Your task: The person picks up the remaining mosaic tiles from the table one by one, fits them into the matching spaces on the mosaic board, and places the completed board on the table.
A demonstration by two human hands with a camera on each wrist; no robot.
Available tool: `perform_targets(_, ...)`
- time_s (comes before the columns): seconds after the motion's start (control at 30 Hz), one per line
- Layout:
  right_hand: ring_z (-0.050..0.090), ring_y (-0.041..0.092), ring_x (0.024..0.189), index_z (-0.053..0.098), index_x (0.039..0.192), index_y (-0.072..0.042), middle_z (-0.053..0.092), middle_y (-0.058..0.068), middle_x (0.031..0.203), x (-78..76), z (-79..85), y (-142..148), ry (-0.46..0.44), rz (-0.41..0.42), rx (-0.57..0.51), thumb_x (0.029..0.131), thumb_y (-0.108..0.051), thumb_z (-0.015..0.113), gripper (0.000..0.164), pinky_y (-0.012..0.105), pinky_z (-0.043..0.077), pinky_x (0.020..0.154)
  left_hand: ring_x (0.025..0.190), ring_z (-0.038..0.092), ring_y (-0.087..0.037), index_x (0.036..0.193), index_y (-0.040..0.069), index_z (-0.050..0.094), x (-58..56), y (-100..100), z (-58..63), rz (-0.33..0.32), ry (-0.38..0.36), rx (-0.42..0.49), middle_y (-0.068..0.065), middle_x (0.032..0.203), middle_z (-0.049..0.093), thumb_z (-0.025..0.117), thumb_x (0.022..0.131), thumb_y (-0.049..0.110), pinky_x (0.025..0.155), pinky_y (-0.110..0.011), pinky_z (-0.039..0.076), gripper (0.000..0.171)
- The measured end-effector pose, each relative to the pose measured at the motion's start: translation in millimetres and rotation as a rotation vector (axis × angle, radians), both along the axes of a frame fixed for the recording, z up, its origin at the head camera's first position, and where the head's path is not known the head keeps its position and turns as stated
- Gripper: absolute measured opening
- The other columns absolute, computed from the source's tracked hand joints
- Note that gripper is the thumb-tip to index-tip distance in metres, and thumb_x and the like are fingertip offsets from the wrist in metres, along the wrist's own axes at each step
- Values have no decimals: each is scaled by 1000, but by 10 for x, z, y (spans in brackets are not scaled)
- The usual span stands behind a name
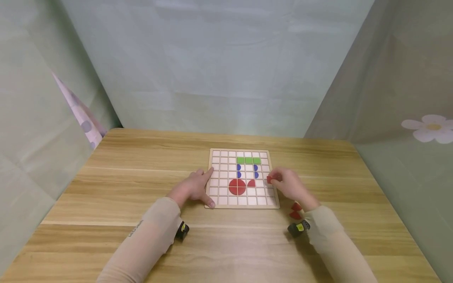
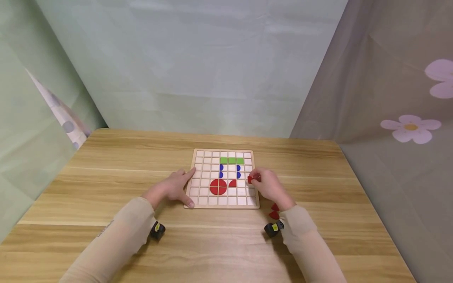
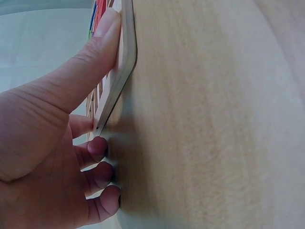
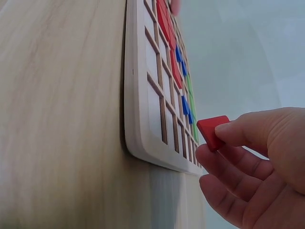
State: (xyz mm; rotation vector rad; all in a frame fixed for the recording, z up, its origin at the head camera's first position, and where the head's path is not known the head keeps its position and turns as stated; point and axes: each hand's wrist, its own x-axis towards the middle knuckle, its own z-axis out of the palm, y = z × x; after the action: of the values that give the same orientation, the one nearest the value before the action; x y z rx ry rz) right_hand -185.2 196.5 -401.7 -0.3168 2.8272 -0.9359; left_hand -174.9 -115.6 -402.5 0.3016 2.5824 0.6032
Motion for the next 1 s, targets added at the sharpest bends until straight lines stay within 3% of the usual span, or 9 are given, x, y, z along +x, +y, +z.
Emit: perform_targets(1.0, 59, 21, 91, 66, 101, -8, 67, 7, 98, -22, -4, -119, -17, 28, -15, 87, -6, 63, 14, 39, 53, 84, 121, 41, -34, 153, 11, 12, 16, -3, 1, -9, 10, 6, -20, 135, 37, 88, 51, 45, 104, -49, 39, 132)
